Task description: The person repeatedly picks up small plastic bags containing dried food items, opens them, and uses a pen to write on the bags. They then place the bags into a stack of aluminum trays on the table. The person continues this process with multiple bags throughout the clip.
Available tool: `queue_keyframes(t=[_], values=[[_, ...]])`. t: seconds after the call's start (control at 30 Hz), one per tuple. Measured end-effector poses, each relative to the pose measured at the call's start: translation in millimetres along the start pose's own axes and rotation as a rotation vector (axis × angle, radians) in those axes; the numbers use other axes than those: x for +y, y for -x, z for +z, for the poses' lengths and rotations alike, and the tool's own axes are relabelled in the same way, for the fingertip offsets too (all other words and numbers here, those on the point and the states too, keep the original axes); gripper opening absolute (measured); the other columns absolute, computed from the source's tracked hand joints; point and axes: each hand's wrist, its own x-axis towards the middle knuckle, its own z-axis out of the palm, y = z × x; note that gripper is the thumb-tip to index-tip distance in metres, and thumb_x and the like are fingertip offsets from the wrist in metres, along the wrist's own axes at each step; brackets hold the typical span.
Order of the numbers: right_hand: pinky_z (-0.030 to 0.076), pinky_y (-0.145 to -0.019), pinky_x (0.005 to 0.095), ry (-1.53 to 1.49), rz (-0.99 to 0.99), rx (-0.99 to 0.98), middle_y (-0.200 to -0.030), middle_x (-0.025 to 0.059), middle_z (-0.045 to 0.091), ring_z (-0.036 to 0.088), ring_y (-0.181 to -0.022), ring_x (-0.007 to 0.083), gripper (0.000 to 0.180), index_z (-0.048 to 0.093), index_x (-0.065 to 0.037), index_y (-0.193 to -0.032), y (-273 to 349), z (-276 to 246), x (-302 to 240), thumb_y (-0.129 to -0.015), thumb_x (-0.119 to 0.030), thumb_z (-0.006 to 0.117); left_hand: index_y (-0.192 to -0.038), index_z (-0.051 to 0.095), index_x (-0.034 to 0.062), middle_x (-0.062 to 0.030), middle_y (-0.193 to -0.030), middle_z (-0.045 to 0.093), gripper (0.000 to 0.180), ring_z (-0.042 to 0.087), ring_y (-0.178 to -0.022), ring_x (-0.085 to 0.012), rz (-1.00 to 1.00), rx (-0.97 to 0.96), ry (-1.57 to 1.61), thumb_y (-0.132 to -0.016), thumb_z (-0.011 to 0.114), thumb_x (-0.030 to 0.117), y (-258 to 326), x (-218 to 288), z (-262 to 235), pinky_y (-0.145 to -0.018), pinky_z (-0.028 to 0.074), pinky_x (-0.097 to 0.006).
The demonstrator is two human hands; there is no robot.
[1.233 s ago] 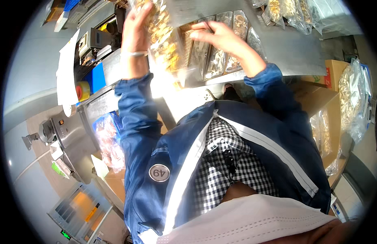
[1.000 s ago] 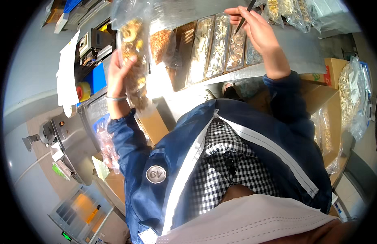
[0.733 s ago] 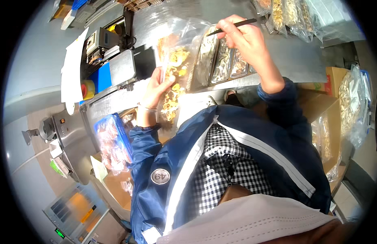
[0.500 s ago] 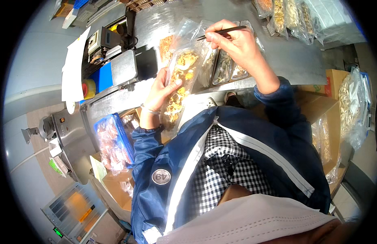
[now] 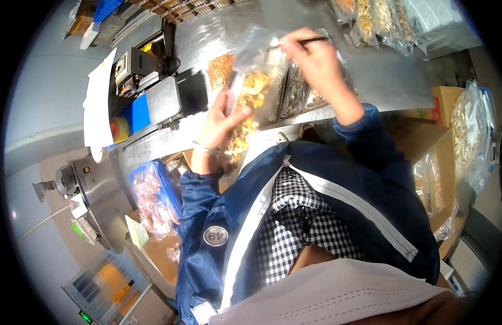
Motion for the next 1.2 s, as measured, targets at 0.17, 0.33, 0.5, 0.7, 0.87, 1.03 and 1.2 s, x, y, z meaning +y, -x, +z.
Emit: queue_keyframes(t=[0.17, 0.33, 0.5, 0.7, 0.87, 1.03, 1.2], values=[[0.048, -0.067, 0.0237, -0.459, 0.235, 0.116, -0.086, 0.0087, 0.067, 0.058, -0.071, 0.0096, 0.025, 0.06, -0.001, -0.102, -9.5, -27.6, -11.2, -0.102, -0.026, 0.055, -0.129, 0.049, -0.0025, -0.0132, -0.122, 0.061, 0.058, 0.061, -0.107, -0.0198, 0.142, 0.24, 0.247, -0.094, 0.064, 0.042, -36.3, 15.5, -58.7, -0.09, 0.051, -0.036], [0.049, -0.069, 0.0217, -0.316, 0.335, -0.194, -0.084, 0.0031, 0.065, 0.06, -0.075, 0.0074, 0.014, 0.06, -0.003, -0.098, 17.5, 1.3, -32.9, -0.091, -0.009, 0.071, -0.141, 0.044, 0.0053, -0.0119, -0.131, 0.056, 0.061, 0.056, -0.118, -0.0283, 0.413, 0.625, 0.576, -0.098, 0.052, 0.049, -67.8, 32.8, -79.0, -0.1, 0.046, -0.045], [0.048, -0.063, 0.0233, -0.033, 0.278, -0.311, -0.079, 0.0028, 0.064, 0.06, -0.07, 0.0078, 0.016, 0.063, -0.001, -0.092, 31.9, 9.9, -36.8, -0.093, -0.016, 0.07, -0.142, 0.045, 0.0091, -0.0099, -0.135, 0.054, 0.06, 0.055, -0.12, -0.0273, 0.495, 0.623, 0.664, -0.099, 0.048, 0.051, -77.6, 21.9, -87.9, -0.101, 0.046, -0.045], [0.049, -0.062, 0.0265, -0.063, 0.155, -0.369, -0.08, 0.006, 0.066, 0.063, -0.071, 0.01, 0.013, 0.063, 0.0, -0.092, 44.6, 8.5, -37.0, -0.093, -0.012, 0.069, -0.141, 0.045, 0.0106, -0.009, -0.137, 0.053, 0.059, 0.054, -0.122, -0.0275, 0.487, 0.637, 0.784, -0.1, 0.044, 0.053, -85.1, 18.5, -83.3, -0.103, 0.046, -0.046], [0.05, -0.062, 0.0344, 0.162, -0.247, -0.312, -0.082, 0.0115, 0.066, 0.065, -0.071, 0.0267, 0.013, 0.063, 0.0, -0.09, 49.8, 15.7, -19.9, -0.085, -0.007, 0.073, -0.144, 0.042, 0.0102, -0.0103, -0.138, 0.052, 0.061, 0.054, -0.123, -0.028, 0.487, 0.619, 0.777, -0.101, 0.041, 0.053, -85.1, 24.0, -70.1, -0.104, 0.045, -0.046], [0.05, -0.063, 0.0354, 0.197, -0.191, -0.378, -0.08, 0.0124, 0.063, 0.064, -0.072, 0.0293, 0.014, 0.062, -0.001, -0.087, 57.6, 21.7, -14.5, -0.086, -0.01, 0.072, -0.144, 0.041, 0.009, -0.0106, -0.14, 0.052, 0.06, 0.054, -0.123, -0.028, 0.518, 0.671, 0.616, -0.102, 0.04, 0.052, -76.0, 26.7, -58.4, -0.103, 0.046, -0.045], [0.045, -0.074, 0.0281, -0.392, 0.321, -0.246, -0.08, 0.0036, 0.061, 0.055, -0.077, 0.0124, 0.037, 0.059, -0.001, -0.088, 37.2, -9.1, -6.1, -0.106, -0.029, 0.043, -0.124, 0.05, 0.0029, -0.0071, -0.108, 0.059, 0.047, 0.057, -0.094, -0.0169, 0.633, 0.676, 0.296, -0.095, 0.063, 0.037, -66.6, 35.5, -47.5, -0.084, 0.049, -0.036]])
